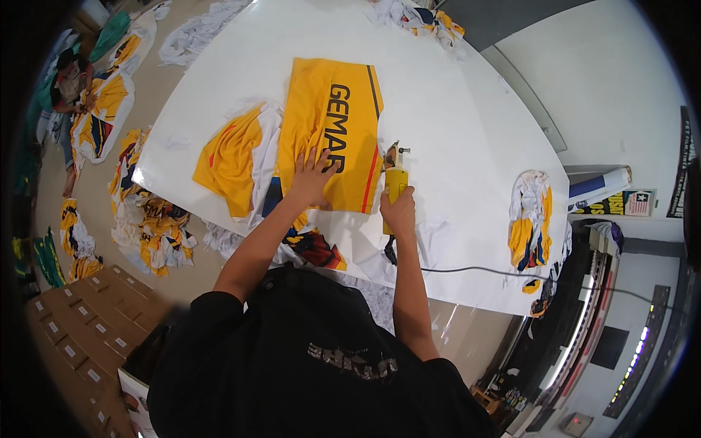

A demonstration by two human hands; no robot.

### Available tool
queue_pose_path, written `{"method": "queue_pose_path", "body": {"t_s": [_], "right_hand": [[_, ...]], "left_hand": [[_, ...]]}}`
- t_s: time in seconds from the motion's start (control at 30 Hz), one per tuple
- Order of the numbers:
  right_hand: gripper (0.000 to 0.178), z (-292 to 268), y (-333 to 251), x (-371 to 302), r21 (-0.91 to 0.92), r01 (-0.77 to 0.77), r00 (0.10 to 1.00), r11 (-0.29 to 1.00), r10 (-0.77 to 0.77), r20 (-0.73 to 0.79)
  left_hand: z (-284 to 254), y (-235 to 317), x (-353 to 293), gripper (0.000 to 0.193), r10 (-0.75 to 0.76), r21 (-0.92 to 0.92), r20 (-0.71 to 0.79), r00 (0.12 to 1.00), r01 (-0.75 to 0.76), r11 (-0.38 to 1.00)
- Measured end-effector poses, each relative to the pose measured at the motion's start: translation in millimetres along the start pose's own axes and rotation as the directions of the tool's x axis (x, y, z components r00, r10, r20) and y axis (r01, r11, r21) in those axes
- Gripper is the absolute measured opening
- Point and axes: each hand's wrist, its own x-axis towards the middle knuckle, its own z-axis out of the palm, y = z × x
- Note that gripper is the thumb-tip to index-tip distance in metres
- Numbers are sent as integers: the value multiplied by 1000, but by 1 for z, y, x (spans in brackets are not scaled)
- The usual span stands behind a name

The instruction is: The person uses an electric fabric cutter to trim excess white material from the edges of yellow and multicolored printed garment pieces on a large white table.

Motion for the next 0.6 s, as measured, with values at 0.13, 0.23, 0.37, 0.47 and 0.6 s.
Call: {"method": "queue_pose_path", "body": {"t_s": [0.13,0.23,0.37,0.47,0.6], "right_hand": [[55,-5,17,5,17,94,996,995,-94,2],[55,-15,40,-16,20,196,979,980,-197,53],[54,-40,51,-52,-23,261,952,965,-254,169],[55,-41,50,-62,-9,256,952,967,-250,179],[55,-50,41,-59,-13,178,960,984,-171,223]], "left_hand": [[-6,-6,-15,145,-22,63,47,999,19,998],[-23,-17,-29,155,-33,91,149,988,19,996],[-21,-28,-37,159,-20,105,141,990,5,994],[-23,-29,-35,158,-24,127,150,988,5,992],[-21,-33,-35,160,-23,115,150,988,6,993]]}}
